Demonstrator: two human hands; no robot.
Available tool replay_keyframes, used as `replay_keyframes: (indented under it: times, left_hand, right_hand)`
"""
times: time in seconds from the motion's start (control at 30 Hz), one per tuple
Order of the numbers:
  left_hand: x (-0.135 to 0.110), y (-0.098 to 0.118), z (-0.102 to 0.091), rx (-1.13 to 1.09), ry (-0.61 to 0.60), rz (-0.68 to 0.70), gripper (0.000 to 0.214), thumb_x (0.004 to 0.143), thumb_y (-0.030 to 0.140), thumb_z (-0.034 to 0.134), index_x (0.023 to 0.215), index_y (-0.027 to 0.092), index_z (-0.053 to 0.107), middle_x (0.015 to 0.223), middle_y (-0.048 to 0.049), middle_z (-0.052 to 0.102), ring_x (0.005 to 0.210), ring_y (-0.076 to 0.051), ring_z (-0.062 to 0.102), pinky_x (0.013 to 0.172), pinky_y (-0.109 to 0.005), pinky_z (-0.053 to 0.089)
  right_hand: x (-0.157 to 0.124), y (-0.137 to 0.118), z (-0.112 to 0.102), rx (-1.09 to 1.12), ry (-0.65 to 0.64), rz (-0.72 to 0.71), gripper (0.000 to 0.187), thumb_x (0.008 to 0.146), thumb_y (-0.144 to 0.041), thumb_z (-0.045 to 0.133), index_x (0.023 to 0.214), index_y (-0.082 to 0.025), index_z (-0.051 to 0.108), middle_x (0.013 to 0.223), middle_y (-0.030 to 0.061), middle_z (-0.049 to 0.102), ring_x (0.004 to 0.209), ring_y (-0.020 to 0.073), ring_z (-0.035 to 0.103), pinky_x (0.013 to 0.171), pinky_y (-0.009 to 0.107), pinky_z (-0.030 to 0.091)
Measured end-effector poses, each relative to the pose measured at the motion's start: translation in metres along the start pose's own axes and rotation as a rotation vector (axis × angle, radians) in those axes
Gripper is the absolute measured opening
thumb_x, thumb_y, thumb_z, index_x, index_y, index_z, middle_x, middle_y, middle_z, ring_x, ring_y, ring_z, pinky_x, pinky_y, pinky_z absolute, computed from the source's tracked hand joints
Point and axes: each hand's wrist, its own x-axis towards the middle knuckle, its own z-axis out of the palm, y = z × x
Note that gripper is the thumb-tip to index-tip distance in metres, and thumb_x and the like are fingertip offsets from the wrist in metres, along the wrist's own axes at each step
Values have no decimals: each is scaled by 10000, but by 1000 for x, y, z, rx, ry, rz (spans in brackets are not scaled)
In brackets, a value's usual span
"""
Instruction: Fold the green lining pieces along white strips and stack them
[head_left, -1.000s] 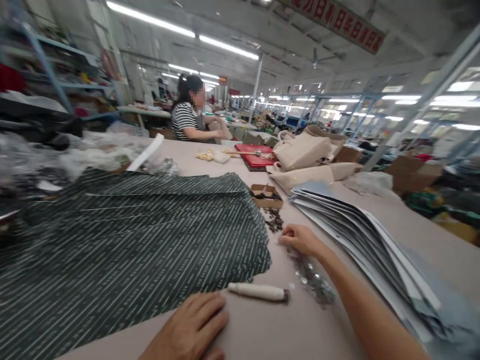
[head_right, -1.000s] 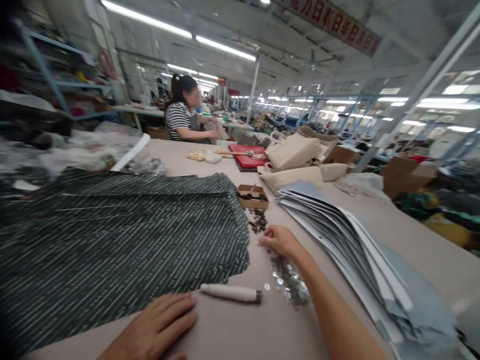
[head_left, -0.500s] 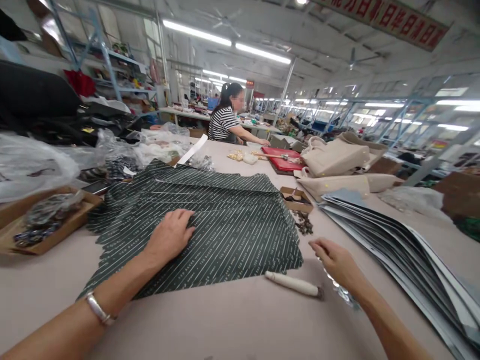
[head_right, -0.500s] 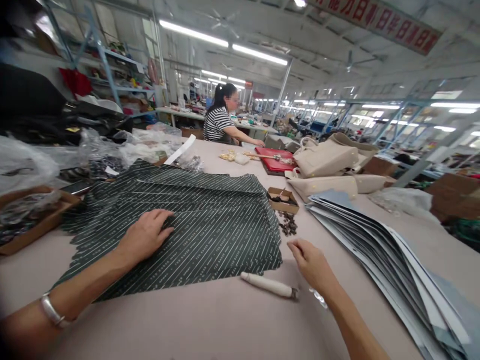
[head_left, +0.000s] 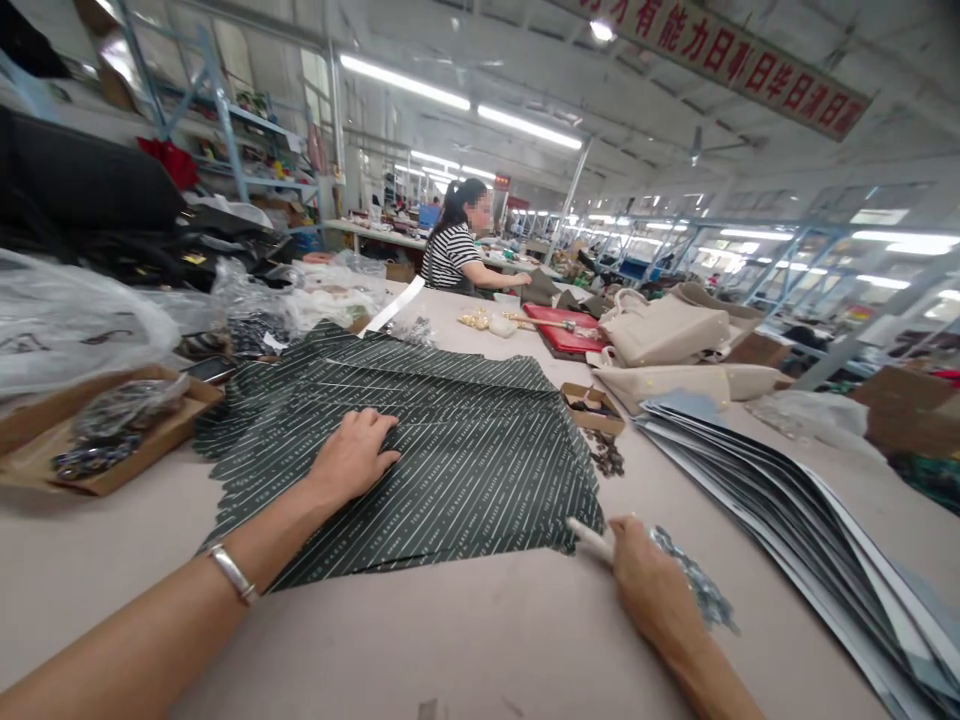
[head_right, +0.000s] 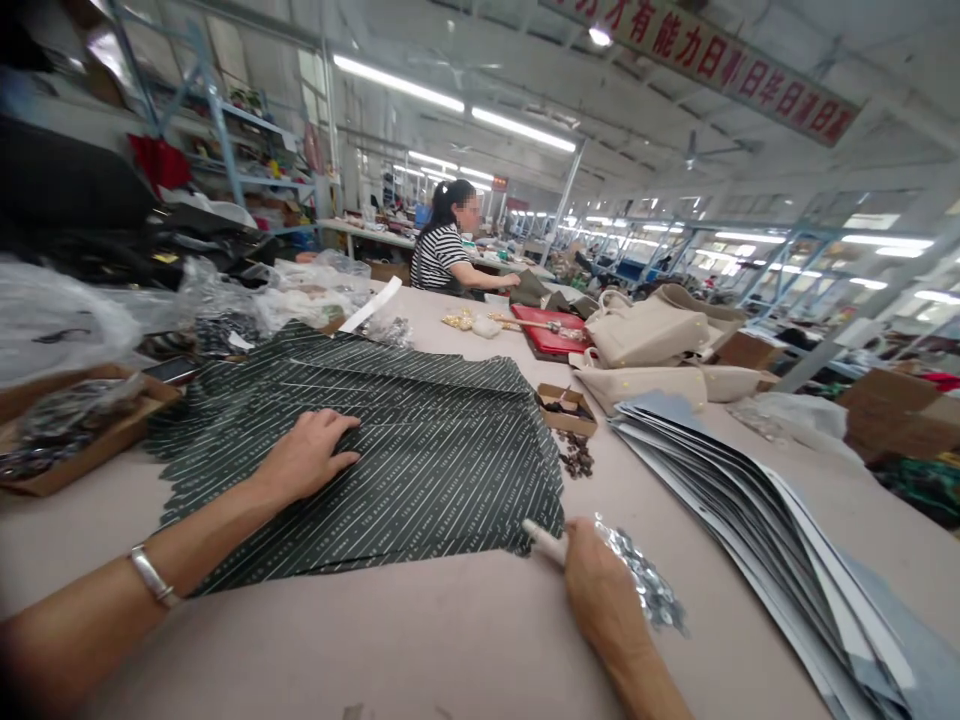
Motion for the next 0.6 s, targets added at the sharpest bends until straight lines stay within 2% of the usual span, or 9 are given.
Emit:
replay_keyframes:
  times: [0.07, 0.13, 0.23, 0.33, 0.4, 0.47, 0.53, 0.6]
  left_hand:
    - [1, 1, -4, 11, -14, -9, 421, 890, 290, 646, 1285, 174, 562, 1232, -117, 582, 1152, -290, 531, 1002, -424, 482]
    - [3, 2, -6, 24, -26, -12, 422, 898, 303, 665, 1284, 172, 556, 1235, -107, 574, 1157, -279, 535, 984, -436, 492]
    - [6, 5, -8, 52, -39, -19, 367, 900, 329, 692, 1216, 177, 585, 1198, -78, 578, 1138, -266, 550, 955, -457, 505]
    - [4, 9, -8, 84, -11, -20, 357, 885, 300, 712, 1197, 175, 592, 1174, -73, 576, 1127, -265, 544, 956, -447, 500]
    - [-2, 14, -9, 109, 33, -18, 410, 868, 266, 721, 1238, 169, 572, 1175, -90, 563, 1127, -279, 529, 956, -427, 495]
    - [-8, 19, -9, 135, 71, -13, 423, 859, 233, 714, 1250, 163, 569, 1161, -109, 557, 1114, -295, 518, 946, -409, 493]
    - [-15, 23, -9, 155, 89, 2, 306, 881, 202, 662, 1180, 169, 610, 1124, -115, 567, 1087, -300, 520, 931, -394, 489]
    - [-20, 27, -10, 162, 86, 21, 157, 927, 183, 563, 1055, 179, 653, 1086, -114, 588, 1054, -295, 531, 896, -380, 489]
  right_hand:
    - [-2, 21, 1, -160, -67, 172, 203, 984, -178, 378, 955, -173, 579, 614, 51, 617, 486, 246, 619, 466, 321, 376]
    - [-7, 41, 4, -277, -176, 284, 141, 943, -165, 448, 989, -172, 581, 673, 72, 649, 552, 267, 660, 481, 322, 381]
    - [-15, 61, 10, -305, -251, 268, 227, 825, -122, 584, 1049, -160, 584, 814, 103, 690, 732, 276, 696, 594, 328, 462]
    - [-18, 68, 17, -274, -176, 154, 244, 799, -93, 574, 1031, -162, 609, 892, 117, 705, 834, 275, 678, 755, 363, 501]
    - [-17, 69, 20, -216, -55, 121, 182, 887, -138, 507, 1024, -160, 625, 923, 127, 712, 860, 273, 669, 821, 386, 499]
    - [-15, 69, 22, -151, 63, 132, 227, 969, -220, 437, 1049, -151, 638, 942, 137, 713, 876, 274, 662, 848, 397, 497]
    - [-12, 68, 21, -89, 118, 139, 292, 994, -272, 409, 1085, -146, 656, 940, 137, 710, 873, 276, 656, 854, 405, 493]
    - [-10, 67, 17, 14, 120, 152, 312, 981, -299, 424, 1082, -156, 682, 906, 128, 708, 847, 277, 648, 844, 409, 490]
